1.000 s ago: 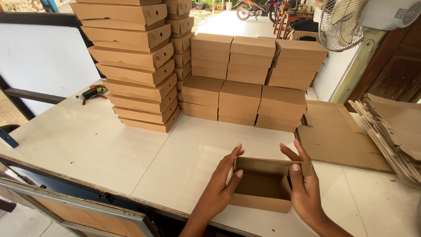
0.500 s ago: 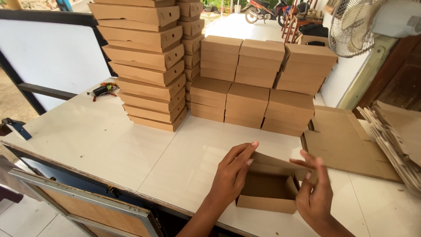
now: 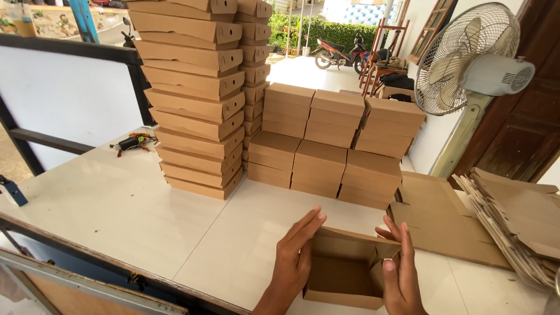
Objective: The person folds a flat cardboard sheet into a small rectangular box by hand, creasing the edges and tucking the flaps to form the sides. The completed box is placed on a stack of similar boxes on the table.
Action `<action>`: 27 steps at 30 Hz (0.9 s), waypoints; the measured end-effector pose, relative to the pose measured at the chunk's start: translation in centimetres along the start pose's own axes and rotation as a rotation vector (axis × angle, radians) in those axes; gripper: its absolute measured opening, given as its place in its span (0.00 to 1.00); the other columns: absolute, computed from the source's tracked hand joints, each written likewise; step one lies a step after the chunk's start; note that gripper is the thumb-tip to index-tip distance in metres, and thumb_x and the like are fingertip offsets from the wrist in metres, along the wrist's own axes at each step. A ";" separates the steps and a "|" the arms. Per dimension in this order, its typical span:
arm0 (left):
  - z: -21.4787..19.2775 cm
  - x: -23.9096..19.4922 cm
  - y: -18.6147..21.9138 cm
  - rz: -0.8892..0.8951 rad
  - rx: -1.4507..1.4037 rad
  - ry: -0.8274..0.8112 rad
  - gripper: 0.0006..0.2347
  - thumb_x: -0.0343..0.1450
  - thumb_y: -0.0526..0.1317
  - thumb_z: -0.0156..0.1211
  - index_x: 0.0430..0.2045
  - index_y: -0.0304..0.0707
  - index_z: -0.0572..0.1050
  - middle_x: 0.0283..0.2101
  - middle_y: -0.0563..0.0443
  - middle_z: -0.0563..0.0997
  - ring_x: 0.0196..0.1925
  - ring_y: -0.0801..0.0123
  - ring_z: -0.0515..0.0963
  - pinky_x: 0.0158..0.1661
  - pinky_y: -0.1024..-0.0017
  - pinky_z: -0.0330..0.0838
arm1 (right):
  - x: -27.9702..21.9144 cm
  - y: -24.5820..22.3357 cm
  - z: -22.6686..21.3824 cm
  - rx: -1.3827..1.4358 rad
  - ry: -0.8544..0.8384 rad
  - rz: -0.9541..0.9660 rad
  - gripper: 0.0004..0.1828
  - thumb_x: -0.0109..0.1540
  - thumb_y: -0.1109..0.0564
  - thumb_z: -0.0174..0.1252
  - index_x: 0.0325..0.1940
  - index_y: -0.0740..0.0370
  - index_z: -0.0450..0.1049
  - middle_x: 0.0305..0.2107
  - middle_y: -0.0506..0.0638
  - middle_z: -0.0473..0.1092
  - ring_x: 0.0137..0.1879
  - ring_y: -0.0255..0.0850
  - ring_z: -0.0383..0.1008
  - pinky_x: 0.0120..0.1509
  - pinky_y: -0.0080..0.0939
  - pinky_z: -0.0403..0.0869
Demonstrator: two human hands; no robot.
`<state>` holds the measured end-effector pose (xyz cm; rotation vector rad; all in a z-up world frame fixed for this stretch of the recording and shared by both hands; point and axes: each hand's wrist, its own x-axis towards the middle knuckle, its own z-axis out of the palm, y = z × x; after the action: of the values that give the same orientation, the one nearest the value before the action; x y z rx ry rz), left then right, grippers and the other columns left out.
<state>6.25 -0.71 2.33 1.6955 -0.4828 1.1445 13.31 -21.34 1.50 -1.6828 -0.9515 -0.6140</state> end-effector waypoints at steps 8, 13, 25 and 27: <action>0.4 -1.1 -1.2 0.014 0.044 0.117 0.19 0.75 0.24 0.49 0.59 0.41 0.74 0.42 0.47 0.74 0.44 0.63 0.79 0.44 0.73 0.76 | -0.5 1.4 0.0 0.193 0.024 0.032 0.34 0.71 0.48 0.37 0.81 0.57 0.42 0.70 0.61 0.62 0.70 0.52 0.70 0.72 0.50 0.65; 0.5 -1.2 -1.6 0.033 0.053 0.155 0.18 0.71 0.21 0.49 0.49 0.40 0.77 0.41 0.43 0.79 0.44 0.61 0.83 0.47 0.72 0.85 | -1.0 2.3 0.1 0.178 0.038 0.003 0.32 0.73 0.51 0.35 0.81 0.56 0.43 0.70 0.62 0.62 0.71 0.54 0.70 0.69 0.48 0.66; 0.2 -1.3 -3.9 -0.492 -0.488 0.394 0.08 0.70 0.36 0.65 0.40 0.34 0.77 0.42 0.40 0.83 0.49 0.52 0.86 0.55 0.60 0.79 | -1.2 1.2 0.1 0.238 0.023 -0.230 0.27 0.76 0.54 0.33 0.80 0.61 0.46 0.72 0.66 0.58 0.74 0.61 0.66 0.79 0.60 0.67; 0.2 -1.6 -4.5 -0.459 -0.522 0.386 0.07 0.72 0.31 0.61 0.42 0.31 0.76 0.42 0.38 0.83 0.48 0.55 0.84 0.58 0.62 0.77 | -1.1 0.7 0.1 0.267 0.048 -0.067 0.30 0.72 0.54 0.38 0.78 0.66 0.47 0.70 0.61 0.62 0.72 0.54 0.69 0.79 0.55 0.63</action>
<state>8.96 0.79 -1.35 1.0267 -0.1163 0.8771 13.26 -21.67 0.25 -1.3987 -1.0111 -0.5435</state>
